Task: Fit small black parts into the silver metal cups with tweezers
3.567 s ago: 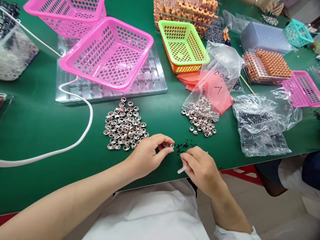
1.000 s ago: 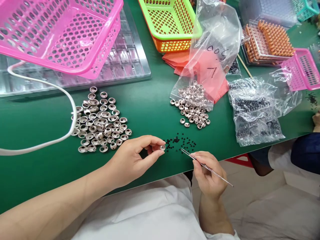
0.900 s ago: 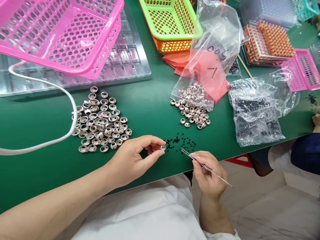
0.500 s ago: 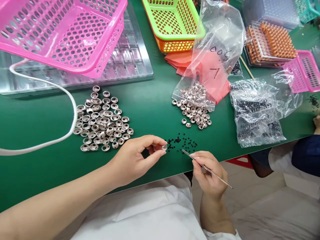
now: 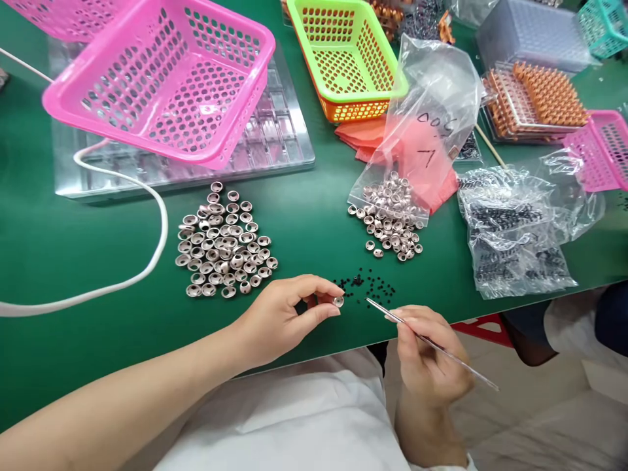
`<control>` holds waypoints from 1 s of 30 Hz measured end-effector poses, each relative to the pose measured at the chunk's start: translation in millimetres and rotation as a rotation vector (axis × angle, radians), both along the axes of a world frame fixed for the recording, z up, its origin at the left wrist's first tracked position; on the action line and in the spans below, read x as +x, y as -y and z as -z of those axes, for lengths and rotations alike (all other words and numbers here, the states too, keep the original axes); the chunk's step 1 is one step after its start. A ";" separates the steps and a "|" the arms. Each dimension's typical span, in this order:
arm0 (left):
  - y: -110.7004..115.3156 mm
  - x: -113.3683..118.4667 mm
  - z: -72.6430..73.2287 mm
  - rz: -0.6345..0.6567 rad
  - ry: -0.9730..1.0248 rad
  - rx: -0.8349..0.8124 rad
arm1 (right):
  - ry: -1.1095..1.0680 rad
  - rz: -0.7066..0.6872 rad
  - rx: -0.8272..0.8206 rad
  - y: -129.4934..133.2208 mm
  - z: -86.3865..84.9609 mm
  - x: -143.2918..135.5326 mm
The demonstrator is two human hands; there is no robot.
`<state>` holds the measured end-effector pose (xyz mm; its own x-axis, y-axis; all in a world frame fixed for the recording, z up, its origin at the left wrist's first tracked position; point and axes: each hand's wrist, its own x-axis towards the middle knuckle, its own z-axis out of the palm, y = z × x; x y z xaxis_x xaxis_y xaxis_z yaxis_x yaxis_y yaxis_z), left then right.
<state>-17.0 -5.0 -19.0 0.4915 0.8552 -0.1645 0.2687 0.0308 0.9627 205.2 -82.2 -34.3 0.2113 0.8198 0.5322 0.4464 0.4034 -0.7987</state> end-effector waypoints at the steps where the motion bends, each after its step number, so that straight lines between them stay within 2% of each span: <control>1: 0.3 0.4 -0.7 0.000 0.002 -0.012 | -0.016 -0.020 0.003 -0.8 -2.5 -3.0; 6: 0.2 1.0 -4.5 0.004 0.013 -0.039 | 0.047 -0.108 -0.006 -4.0 -10.8 -13.7; 12: 1.4 -0.6 -4.1 -0.003 0.021 -0.019 | 0.121 -0.199 0.013 -6.3 -10.6 -14.5; 30: 2.8 -0.1 -2.2 0.005 0.017 0.018 | 0.240 -0.236 0.023 -9.3 -16.8 -14.6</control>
